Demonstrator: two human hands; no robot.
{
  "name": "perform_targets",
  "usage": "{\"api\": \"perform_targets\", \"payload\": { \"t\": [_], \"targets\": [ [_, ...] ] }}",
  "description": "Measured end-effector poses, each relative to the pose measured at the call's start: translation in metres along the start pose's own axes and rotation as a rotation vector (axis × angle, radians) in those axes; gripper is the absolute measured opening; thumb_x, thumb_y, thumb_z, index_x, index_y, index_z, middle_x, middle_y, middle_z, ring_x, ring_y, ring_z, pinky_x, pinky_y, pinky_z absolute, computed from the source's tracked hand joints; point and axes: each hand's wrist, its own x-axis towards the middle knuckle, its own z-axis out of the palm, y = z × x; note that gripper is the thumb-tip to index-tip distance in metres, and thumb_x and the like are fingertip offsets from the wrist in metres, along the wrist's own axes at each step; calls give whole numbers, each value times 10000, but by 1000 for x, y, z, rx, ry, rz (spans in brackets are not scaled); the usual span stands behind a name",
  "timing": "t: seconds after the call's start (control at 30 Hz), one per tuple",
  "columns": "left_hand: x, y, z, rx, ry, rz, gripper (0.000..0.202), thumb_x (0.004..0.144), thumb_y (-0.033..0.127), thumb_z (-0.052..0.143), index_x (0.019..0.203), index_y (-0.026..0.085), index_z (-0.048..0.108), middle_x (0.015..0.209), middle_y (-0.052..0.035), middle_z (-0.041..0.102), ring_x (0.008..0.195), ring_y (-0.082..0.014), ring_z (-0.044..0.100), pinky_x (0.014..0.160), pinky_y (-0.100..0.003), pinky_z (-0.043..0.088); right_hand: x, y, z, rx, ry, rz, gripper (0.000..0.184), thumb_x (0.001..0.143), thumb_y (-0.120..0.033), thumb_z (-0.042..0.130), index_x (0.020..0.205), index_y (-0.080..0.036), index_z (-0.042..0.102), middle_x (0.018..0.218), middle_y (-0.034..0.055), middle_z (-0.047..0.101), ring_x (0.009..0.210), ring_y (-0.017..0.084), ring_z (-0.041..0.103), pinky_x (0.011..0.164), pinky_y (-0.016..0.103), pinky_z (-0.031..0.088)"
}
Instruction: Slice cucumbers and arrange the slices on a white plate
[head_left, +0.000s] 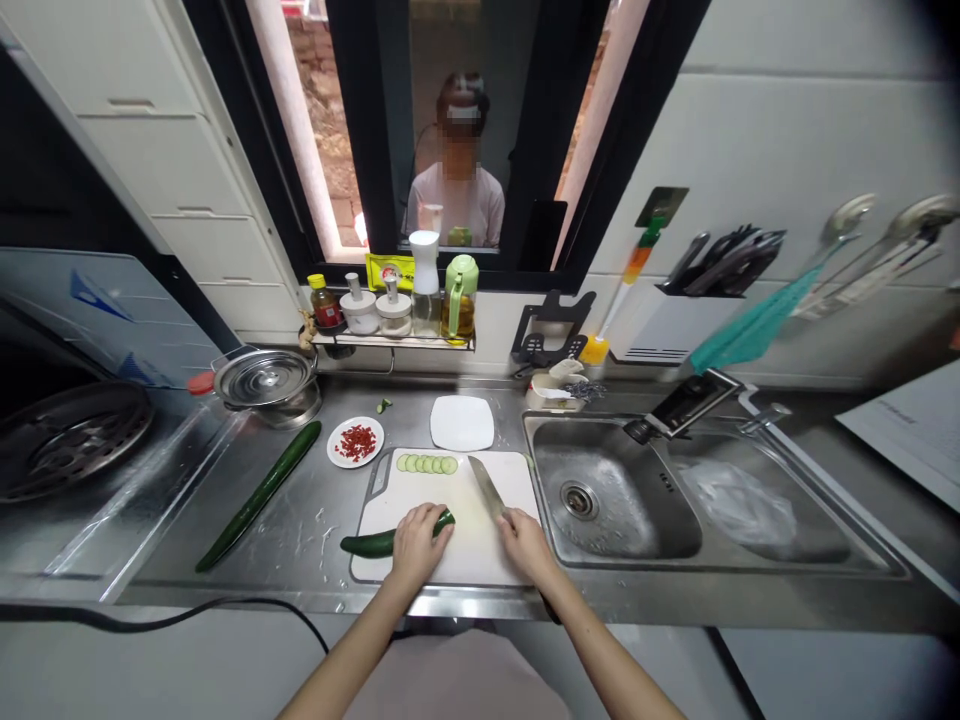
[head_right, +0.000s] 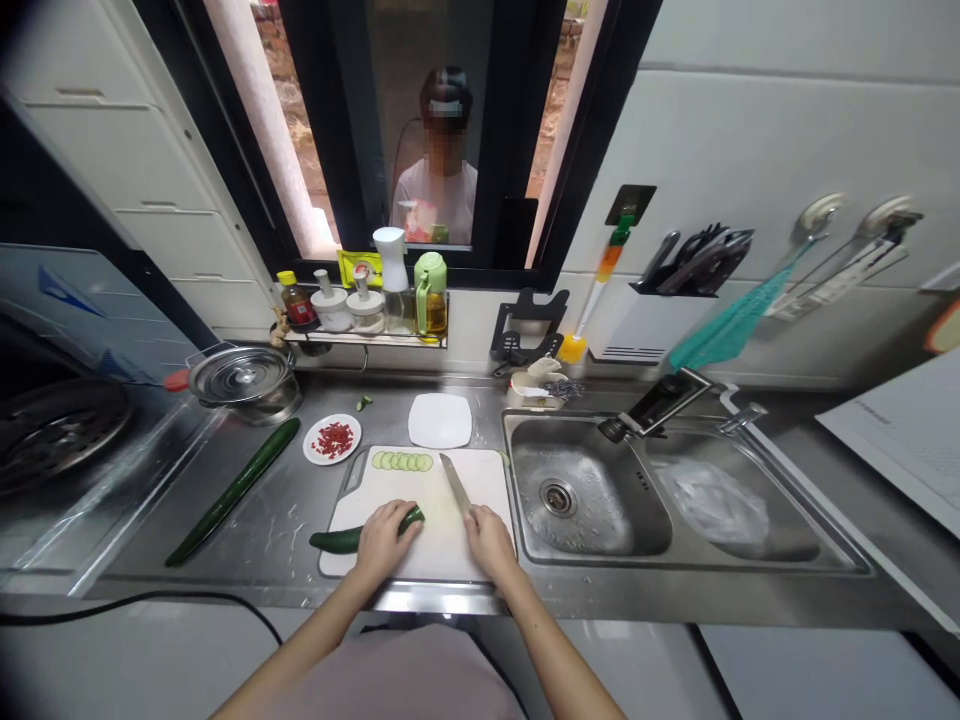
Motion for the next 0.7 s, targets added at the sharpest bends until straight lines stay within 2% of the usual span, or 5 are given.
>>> {"api": "perform_targets", "payload": {
  "t": [0.2,0.4,0.7],
  "targets": [
    [-5,-9,1,2,47,29,297,927,306,465,1146,284,664,1064,-36,672,976,-170,588,861,-294,451,-1,-33,0,-12,-166,-12,327,930,-289,378,1061,-134,635,1002,124,698,934,196,636,752,229,386],
    [-7,-11,3,29,75,51,278,917,296,501,1125,308,685,1071,-23,675,946,-158,580,825,-274,452,-8,-59,-3,-190,-248,-68,337,930,-274,365,1141,-126,581,1047,168,679,985,237,636,757,269,394],
    [-7,-12,3,52,30,31,294,919,292,494,1150,331,672,1070,-26,668,958,-159,573,856,-283,449,-17,-72,-8,-261,-308,-84,346,940,-235,325,1191,-120,533,1090,186,656,1011,252,629,779,301,407]
  ]
}}
